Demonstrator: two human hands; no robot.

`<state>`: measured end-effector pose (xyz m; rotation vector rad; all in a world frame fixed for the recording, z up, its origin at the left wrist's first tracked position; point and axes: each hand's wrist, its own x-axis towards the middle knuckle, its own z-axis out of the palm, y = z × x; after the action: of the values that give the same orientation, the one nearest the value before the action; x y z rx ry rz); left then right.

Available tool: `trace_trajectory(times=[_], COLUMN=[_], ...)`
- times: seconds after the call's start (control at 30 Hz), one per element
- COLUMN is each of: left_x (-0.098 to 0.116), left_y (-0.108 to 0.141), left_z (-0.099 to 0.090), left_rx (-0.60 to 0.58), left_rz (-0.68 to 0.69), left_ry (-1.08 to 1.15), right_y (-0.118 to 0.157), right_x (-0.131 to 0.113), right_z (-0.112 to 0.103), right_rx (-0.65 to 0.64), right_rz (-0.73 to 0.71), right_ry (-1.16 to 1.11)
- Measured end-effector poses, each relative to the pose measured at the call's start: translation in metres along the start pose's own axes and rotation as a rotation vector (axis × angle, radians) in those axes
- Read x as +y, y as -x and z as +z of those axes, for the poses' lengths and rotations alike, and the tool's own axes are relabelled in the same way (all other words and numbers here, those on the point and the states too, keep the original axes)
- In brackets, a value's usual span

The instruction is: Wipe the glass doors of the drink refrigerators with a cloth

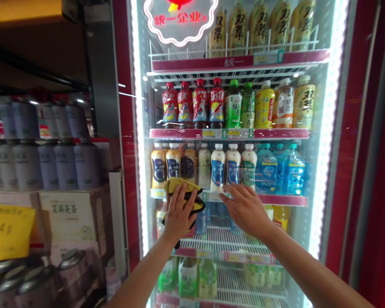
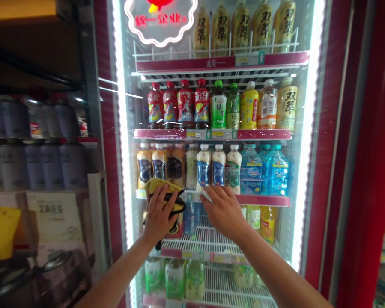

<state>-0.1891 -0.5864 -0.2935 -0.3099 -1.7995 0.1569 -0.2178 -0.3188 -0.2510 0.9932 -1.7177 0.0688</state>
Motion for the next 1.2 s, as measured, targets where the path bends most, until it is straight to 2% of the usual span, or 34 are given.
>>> trace_trajectory(times=[0.03,0.1,0.2,0.27,0.33,0.43,0.53,0.6,0.67,0.77,0.87,0.97,1.07,1.13,1.2], left_x=[-0.001,-0.012,-0.038,-0.046,-0.042,-0.033,-0.042,-0.055,-0.065,-0.067,-0.063,-0.059,-0.058,-0.062,-0.073], left_y=[-0.004,-0.022,-0.039,-0.026,0.004,0.036,0.025,0.009,0.004,0.029,0.058,0.056,0.031,0.014,0.002], left_z=[-0.001,-0.005,-0.015,-0.020,-0.021,-0.018,-0.020,-0.023,-0.026,-0.025,-0.028,-0.048,-0.081,-0.099,-0.110], left_rx=[-0.033,-0.039,0.034,0.077,0.068,-0.047,-0.067,-0.030,0.019,0.082,0.083,0.012,-0.028,0.035,0.077], left_rz=[0.042,0.042,-0.081,-0.189,-0.254,-0.117,-0.081,-0.139,-0.244,-0.394,-0.363,-0.209,-0.019,0.000,-0.089], left_ry=[0.001,-0.008,-0.019,-0.029,-0.043,-0.048,-0.052,-0.050,-0.052,-0.066,-0.059,-0.015,-0.049,-0.129,-0.208], right_y=[-0.004,-0.010,-0.014,-0.012,-0.010,-0.012,-0.021,-0.026,-0.027,-0.021,-0.014,-0.016,-0.024,-0.033,-0.042], right_x=[-0.003,-0.008,-0.015,-0.020,-0.023,-0.029,-0.032,-0.034,-0.036,-0.038,-0.038,-0.038,-0.043,-0.051,-0.063], right_z=[0.001,0.002,0.003,0.004,0.005,0.007,0.007,0.006,0.005,0.003,0.002,0.001,0.000,-0.001,-0.001], right_rx=[-0.004,-0.006,0.016,0.042,0.055,0.060,0.078,0.099,0.113,0.109,0.115,0.139,0.177,0.202,0.228], right_rz=[-0.011,-0.024,-0.033,-0.040,-0.053,-0.096,-0.133,-0.134,-0.131,-0.137,-0.158,-0.171,-0.186,-0.202,-0.212], right_ry=[0.004,0.008,0.002,-0.006,-0.017,-0.030,-0.031,-0.032,-0.045,-0.089,-0.115,-0.115,-0.137,-0.186,-0.248])
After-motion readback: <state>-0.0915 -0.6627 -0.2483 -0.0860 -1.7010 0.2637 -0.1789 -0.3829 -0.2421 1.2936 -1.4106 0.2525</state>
